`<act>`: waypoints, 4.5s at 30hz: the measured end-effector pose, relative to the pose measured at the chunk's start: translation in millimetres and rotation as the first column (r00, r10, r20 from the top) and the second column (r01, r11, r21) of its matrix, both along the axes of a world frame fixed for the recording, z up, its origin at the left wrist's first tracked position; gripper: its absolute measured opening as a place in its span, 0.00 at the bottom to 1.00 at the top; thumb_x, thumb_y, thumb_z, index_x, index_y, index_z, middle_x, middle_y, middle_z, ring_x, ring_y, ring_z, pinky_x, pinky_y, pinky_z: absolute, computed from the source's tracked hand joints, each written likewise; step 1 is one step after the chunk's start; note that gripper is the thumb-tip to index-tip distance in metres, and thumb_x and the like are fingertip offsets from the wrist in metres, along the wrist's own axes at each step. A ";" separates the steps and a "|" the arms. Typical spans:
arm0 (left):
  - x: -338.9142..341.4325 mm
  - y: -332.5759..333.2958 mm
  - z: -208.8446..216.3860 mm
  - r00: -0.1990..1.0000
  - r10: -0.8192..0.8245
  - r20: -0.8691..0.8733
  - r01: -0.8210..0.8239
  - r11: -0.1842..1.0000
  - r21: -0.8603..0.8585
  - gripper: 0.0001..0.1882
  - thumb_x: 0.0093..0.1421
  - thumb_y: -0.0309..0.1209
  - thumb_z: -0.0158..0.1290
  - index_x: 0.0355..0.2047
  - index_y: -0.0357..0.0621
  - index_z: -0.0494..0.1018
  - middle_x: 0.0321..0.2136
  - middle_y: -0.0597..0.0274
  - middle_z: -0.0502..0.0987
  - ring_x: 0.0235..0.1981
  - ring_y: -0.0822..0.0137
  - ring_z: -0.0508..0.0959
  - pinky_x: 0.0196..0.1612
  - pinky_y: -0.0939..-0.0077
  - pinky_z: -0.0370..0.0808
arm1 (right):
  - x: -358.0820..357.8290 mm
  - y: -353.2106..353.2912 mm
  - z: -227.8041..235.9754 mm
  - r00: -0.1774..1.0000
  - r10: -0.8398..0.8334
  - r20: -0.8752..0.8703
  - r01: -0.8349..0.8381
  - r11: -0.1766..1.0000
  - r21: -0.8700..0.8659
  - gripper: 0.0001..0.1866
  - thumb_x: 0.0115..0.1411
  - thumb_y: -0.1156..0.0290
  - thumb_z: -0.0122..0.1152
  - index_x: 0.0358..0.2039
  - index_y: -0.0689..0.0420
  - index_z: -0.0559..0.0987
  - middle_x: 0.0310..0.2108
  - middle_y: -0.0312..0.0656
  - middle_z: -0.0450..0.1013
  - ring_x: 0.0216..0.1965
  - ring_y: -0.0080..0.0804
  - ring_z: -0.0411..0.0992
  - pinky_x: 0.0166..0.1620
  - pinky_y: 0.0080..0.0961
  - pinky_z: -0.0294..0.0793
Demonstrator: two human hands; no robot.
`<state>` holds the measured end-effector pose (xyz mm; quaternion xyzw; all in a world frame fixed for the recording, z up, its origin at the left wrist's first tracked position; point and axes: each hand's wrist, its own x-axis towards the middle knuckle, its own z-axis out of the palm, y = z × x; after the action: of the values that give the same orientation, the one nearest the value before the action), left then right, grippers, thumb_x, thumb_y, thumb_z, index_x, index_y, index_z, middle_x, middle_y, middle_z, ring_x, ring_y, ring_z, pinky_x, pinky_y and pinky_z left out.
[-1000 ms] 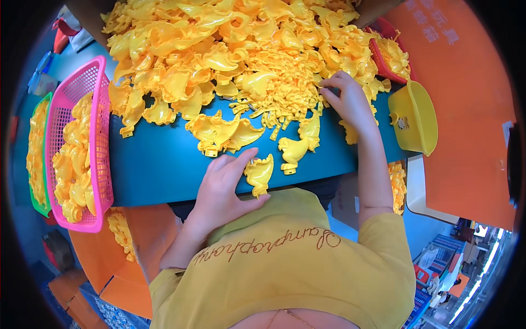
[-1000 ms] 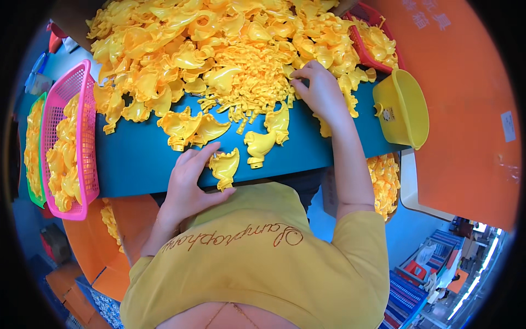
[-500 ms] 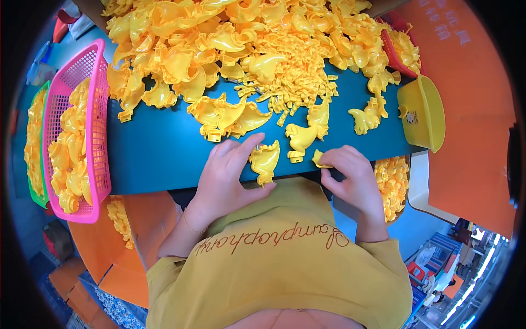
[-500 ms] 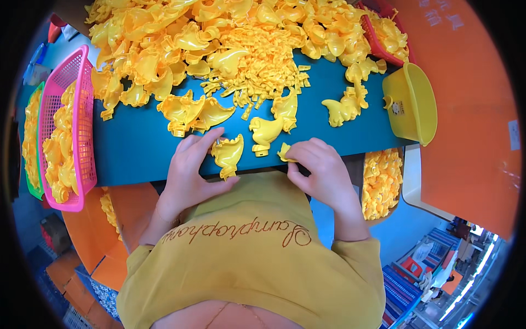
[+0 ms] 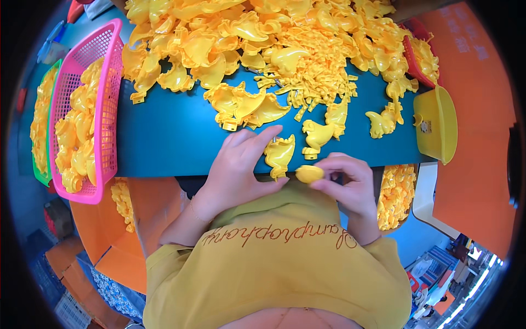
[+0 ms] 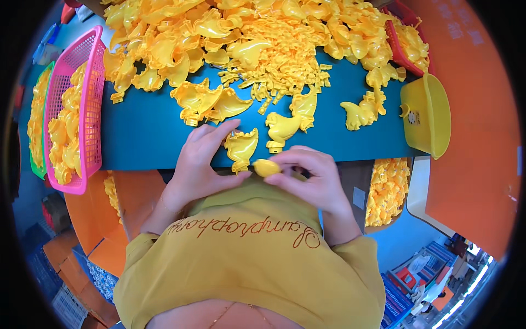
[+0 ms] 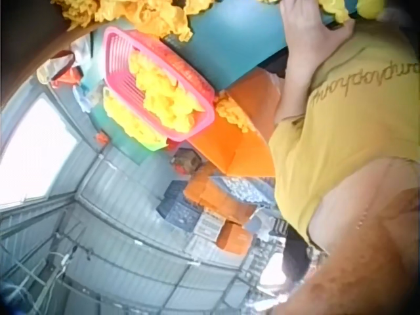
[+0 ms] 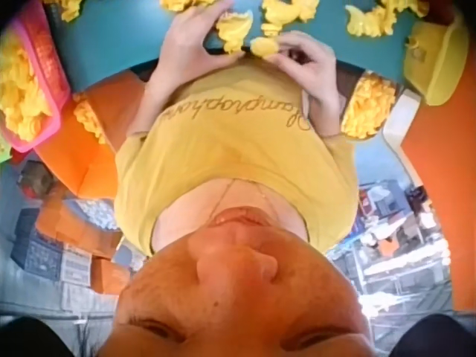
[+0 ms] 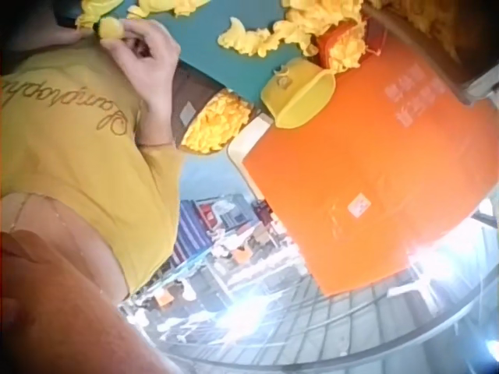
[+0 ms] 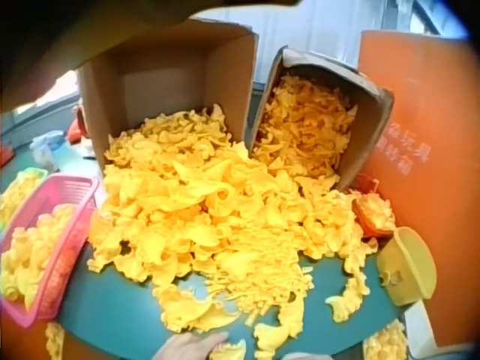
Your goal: Inspecting and removing excess plastic flashing from small yellow toy ducks at a factory workbench.
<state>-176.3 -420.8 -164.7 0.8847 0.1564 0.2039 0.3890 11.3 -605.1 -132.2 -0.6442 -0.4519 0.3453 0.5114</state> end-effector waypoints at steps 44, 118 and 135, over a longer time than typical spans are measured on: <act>-1.5 3.6 -12.8 0.991 -0.032 0.130 0.037 0.999 -0.036 0.47 0.41 0.31 0.74 0.65 0.45 0.71 0.48 0.64 0.82 0.41 0.59 0.78 0.48 0.64 0.76 | -50.4 49.2 -16.3 0.982 -0.184 -0.043 0.174 0.969 -0.176 0.15 0.59 0.69 0.78 0.43 0.60 0.84 0.28 0.33 0.84 0.17 0.07 0.59 0.21 0.14 0.54; -4.8 -1.8 3.5 0.994 -0.046 0.096 0.061 0.985 -0.161 0.48 0.48 0.37 0.76 0.68 0.45 0.67 0.50 0.58 0.80 0.48 0.56 0.78 0.56 0.60 0.72 | -12.9 24.5 -33.0 0.898 0.140 0.418 -0.151 0.988 -0.006 0.42 0.50 0.64 0.82 0.67 0.47 0.76 0.66 0.45 0.73 0.52 0.45 0.79 0.53 0.34 0.78; -1.3 -11.3 0.6 0.987 -0.131 0.096 0.143 0.982 -0.127 0.38 0.55 0.32 0.72 0.64 0.39 0.70 0.58 0.51 0.78 0.57 0.47 0.77 0.60 0.58 0.75 | -9.0 15.2 -45.1 0.995 0.002 -0.099 0.015 0.986 0.167 0.26 0.54 0.80 0.78 0.55 0.62 0.83 0.55 0.52 0.80 0.55 0.38 0.79 0.60 0.33 0.77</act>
<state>-177.6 -432.1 -164.1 0.8556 0.0913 0.2041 0.4670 2.3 -589.9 -177.3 -0.5826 -0.4514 0.3360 0.5864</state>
